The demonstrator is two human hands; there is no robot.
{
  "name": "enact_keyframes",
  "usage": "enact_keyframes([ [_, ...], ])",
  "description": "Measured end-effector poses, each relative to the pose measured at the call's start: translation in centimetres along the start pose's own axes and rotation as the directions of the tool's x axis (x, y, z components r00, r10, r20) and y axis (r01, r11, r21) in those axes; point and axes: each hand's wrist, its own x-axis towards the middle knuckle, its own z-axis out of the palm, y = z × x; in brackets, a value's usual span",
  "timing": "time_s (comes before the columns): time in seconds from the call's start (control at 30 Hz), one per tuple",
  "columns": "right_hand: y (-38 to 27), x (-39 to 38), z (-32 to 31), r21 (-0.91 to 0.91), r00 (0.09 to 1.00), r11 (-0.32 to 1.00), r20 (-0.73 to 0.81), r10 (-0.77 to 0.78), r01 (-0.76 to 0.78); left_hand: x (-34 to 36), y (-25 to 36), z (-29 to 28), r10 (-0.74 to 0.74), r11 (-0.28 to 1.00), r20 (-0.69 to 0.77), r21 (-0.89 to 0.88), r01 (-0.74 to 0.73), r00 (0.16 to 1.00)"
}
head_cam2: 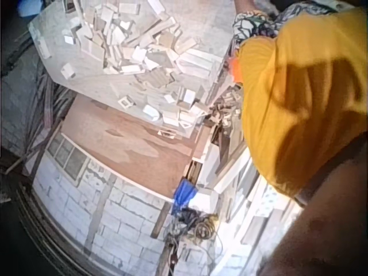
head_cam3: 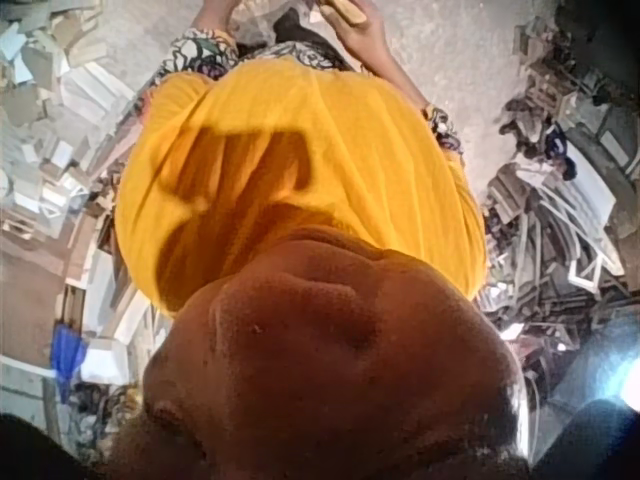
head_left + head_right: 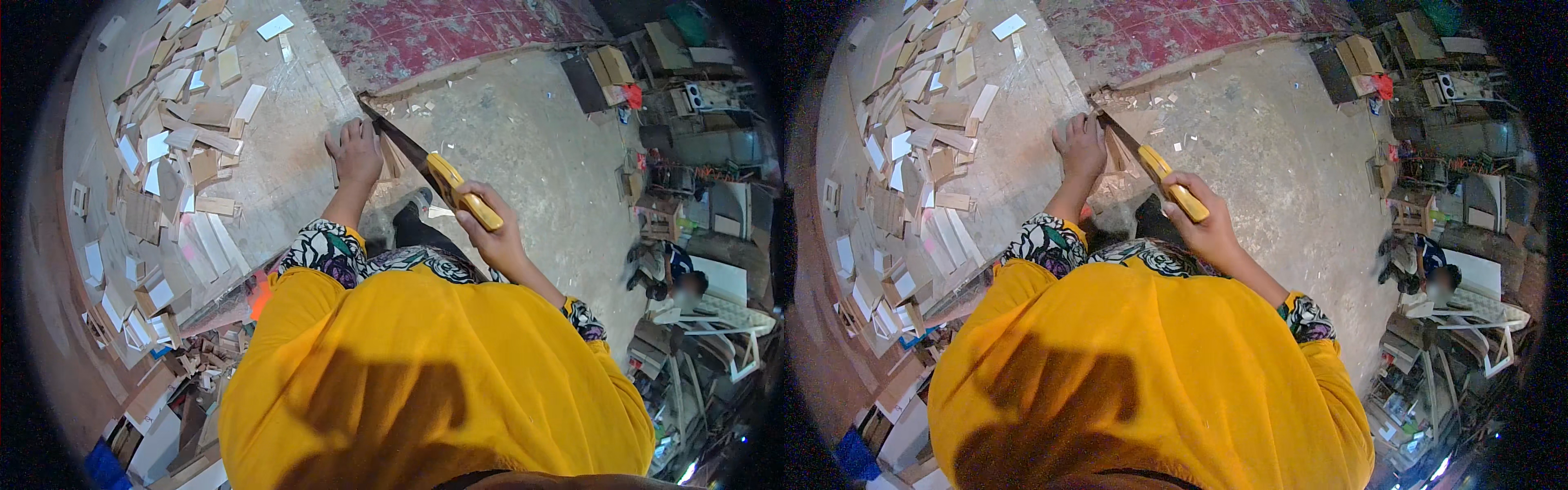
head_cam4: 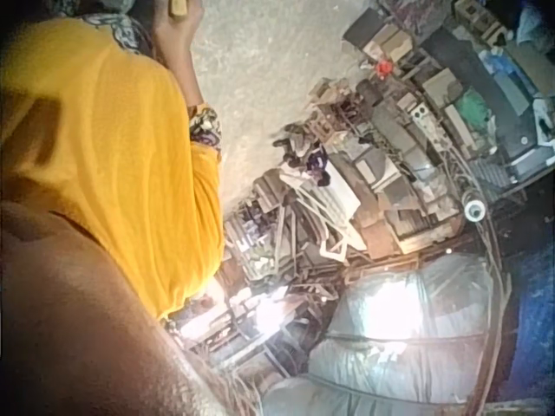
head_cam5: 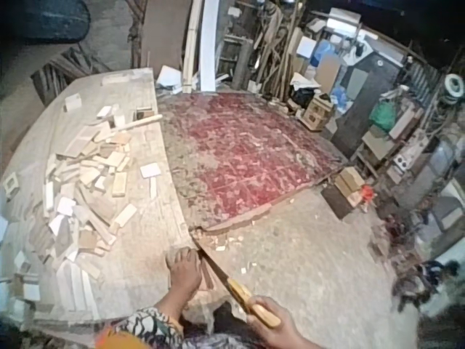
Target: Cutting a small piece of wood with a hand saw.
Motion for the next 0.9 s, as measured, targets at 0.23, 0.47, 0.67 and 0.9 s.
enact_keyframes([
  [0.23, -0.5, -0.1, 0.2, -0.033, 0.997, 0.997, 0.024, -0.069, 0.07, 0.1, 0.4, -1.0, -0.068, 0.997, 0.128, -0.029, 0.072, 0.989],
  [0.47, 0.7, 4.2, 2.6, -0.035, 0.989, 0.989, -0.003, -0.147, 0.147, -0.3, 0.2, -0.1, 0.02, 0.999, 0.013, -0.043, -0.019, 1.0],
  [0.67, 1.2, 4.0, 2.4, -0.042, 0.992, 0.991, 0.016, -0.126, 0.126, 0.1, 0.6, -1.1, -0.06, 0.997, 0.0, -0.054, 0.06, 0.998],
  [0.9, 2.0, 2.1, 2.4, 0.222, 0.988, 0.964, -0.01, 0.152, -0.146, -0.4, 0.6, -0.6, -0.013, 0.997, -0.028, -0.077, 0.01, 1.0],
])
